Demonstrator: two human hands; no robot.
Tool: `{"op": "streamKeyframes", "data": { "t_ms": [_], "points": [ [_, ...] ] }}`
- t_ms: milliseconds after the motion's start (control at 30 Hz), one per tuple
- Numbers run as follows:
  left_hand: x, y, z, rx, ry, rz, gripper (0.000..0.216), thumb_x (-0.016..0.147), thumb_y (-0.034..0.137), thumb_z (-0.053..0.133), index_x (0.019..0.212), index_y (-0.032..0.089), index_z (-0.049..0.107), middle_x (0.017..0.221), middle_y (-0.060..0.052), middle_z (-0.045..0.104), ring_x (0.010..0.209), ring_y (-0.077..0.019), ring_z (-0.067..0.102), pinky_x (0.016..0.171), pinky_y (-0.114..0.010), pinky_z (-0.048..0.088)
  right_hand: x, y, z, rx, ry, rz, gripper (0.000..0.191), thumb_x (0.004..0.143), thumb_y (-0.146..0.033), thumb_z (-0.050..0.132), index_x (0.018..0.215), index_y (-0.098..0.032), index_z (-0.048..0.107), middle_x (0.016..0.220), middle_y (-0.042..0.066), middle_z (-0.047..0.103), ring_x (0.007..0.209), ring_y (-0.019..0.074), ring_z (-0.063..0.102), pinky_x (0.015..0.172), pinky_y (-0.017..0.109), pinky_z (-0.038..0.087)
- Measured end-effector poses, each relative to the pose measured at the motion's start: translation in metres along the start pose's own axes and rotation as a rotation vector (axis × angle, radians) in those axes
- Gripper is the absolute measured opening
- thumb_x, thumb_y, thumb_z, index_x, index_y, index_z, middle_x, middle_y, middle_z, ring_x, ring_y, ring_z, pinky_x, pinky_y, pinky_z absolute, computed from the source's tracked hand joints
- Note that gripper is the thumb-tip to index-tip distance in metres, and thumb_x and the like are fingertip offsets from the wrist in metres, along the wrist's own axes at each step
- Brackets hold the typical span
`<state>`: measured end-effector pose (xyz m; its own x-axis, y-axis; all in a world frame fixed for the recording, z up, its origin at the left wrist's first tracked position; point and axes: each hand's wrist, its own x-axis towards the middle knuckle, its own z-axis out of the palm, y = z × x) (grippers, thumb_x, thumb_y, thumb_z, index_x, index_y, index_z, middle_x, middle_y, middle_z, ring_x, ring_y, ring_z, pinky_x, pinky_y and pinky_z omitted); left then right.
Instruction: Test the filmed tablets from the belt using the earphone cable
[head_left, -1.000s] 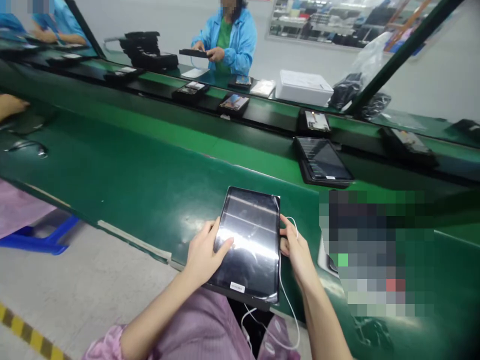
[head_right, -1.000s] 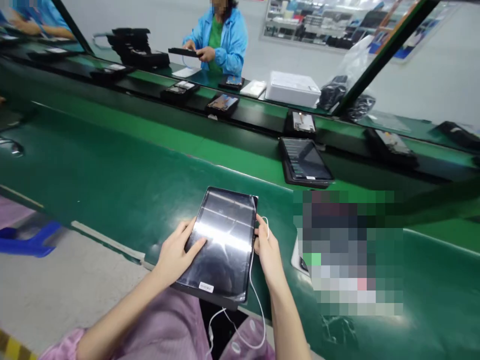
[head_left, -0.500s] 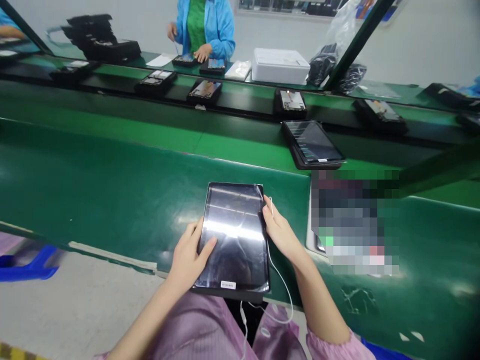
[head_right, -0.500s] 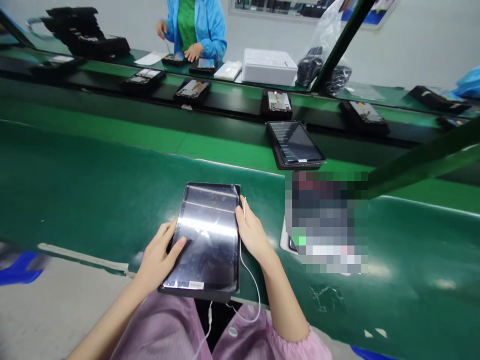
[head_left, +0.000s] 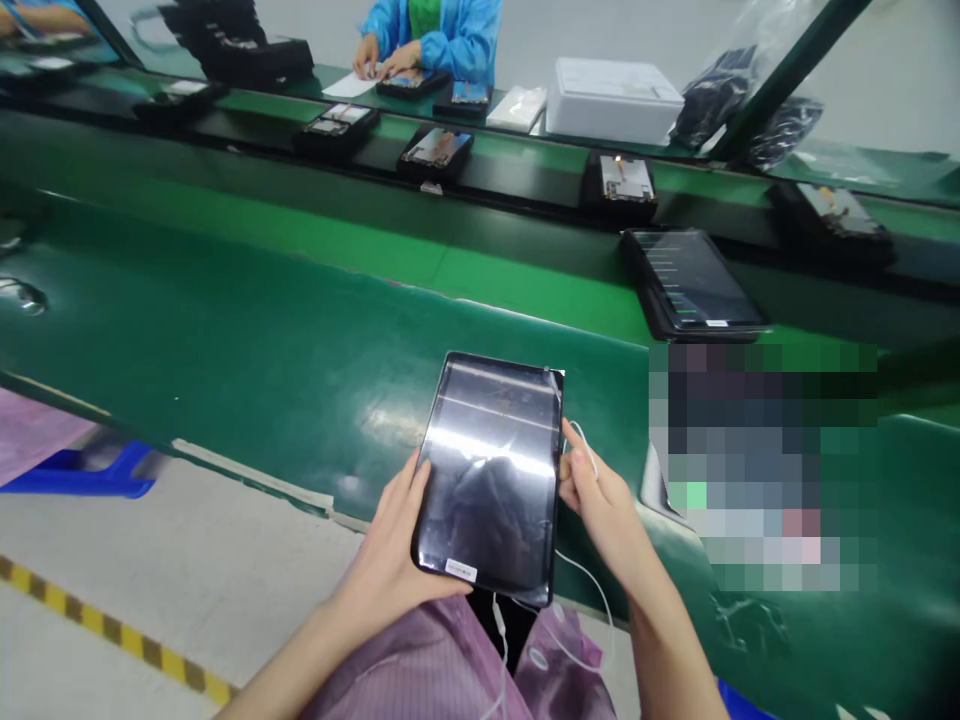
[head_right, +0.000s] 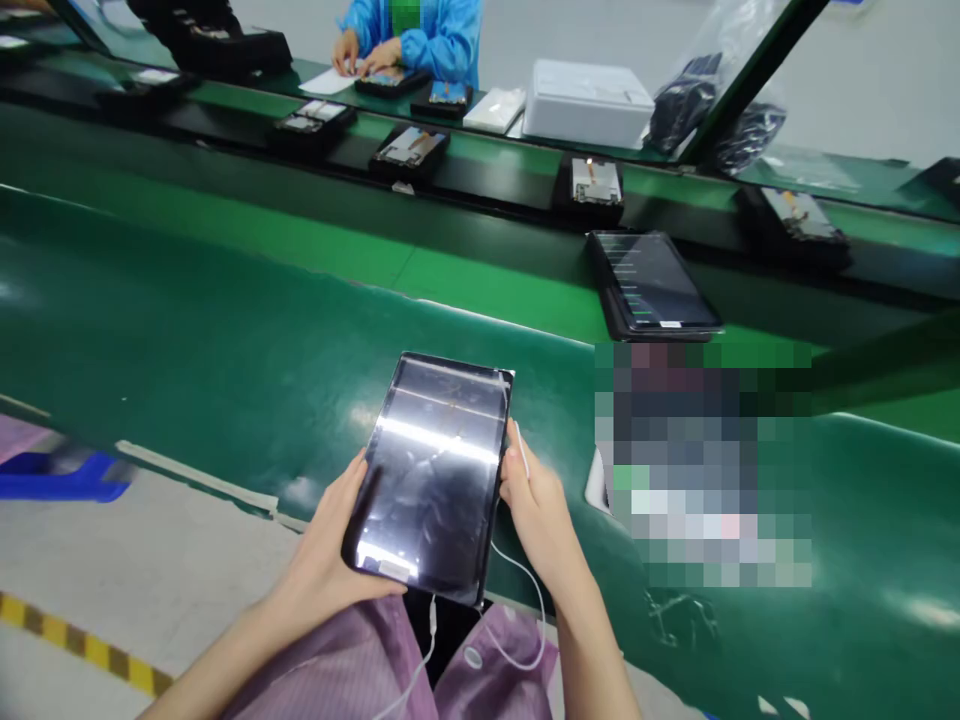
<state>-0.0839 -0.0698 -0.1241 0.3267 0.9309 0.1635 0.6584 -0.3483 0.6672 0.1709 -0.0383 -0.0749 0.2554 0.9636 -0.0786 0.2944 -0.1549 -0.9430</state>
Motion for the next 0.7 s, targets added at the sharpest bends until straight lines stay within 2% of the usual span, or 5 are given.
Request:
{"op": "streamKeyframes", "data": {
  "t_ms": [133,300,433,533,700],
  "points": [
    [-0.006,-0.002,-0.001,-0.005,0.006,-0.026,0.14,0.056,0.046,0.092,0.156,0.039,-0.006,0.163,-0.015,0.017,0.145,-0.0446,0.028,0.108,-0.061,0.042,-0.003,0.005,-0.004,0.016,-0.081,0.029,0.075,0.089,-0.072,0.045,0.135,-0.014,0.06,0.062,-0.003,0.044,0.049,0.0126,0.036,0.05,0.029,0.036],
    [-0.004,-0.005,-0.016,-0.09,-0.063,0.03,0.124,0.069,0.053,0.082,0.157,0.038,-0.005,0.164,-0.014,0.014,0.147,-0.0405,0.027,0.109,-0.06,0.041,0.001,0.014,-0.017,0.338,-0.077,0.174,0.082,0.083,-0.074,0.055,0.138,-0.013,0.053,0.062,-0.004,0.048,0.043,0.009,0.03,0.044,0.026,0.024],
    [0.002,-0.004,-0.03,-0.046,-0.094,0.112,0.084,0.085,0.049,0.068,0.154,0.043,0.022,0.165,-0.005,0.01,0.15,-0.0374,0.018,0.115,-0.063,0.03,0.0,0.011,-0.022,0.468,0.055,0.159,0.073,0.08,-0.067,0.067,0.132,-0.016,0.058,0.06,-0.005,0.046,0.043,0.008,0.031,0.045,0.025,0.021],
    [0.005,-0.003,-0.038,0.03,-0.25,0.179,0.059,0.08,0.051,0.071,0.136,0.048,0.053,0.162,0.001,0.025,0.148,-0.0402,0.022,0.115,-0.069,0.021,0.002,0.006,-0.017,0.508,0.104,0.111,0.065,0.077,-0.067,0.071,0.119,-0.018,0.066,0.058,-0.005,0.044,0.044,0.0077,0.032,0.046,0.025,0.021],
    [0.008,-0.009,-0.04,0.123,-0.358,0.456,0.062,0.079,0.058,0.071,0.137,0.049,0.05,0.157,-0.002,0.037,0.143,-0.0372,0.036,0.114,-0.069,0.019,0.007,0.008,-0.012,0.573,0.128,0.066,0.054,0.077,-0.067,0.071,0.104,-0.021,0.071,0.055,-0.006,0.041,0.042,0.007,0.028,0.045,0.024,0.023]
  ]
}}
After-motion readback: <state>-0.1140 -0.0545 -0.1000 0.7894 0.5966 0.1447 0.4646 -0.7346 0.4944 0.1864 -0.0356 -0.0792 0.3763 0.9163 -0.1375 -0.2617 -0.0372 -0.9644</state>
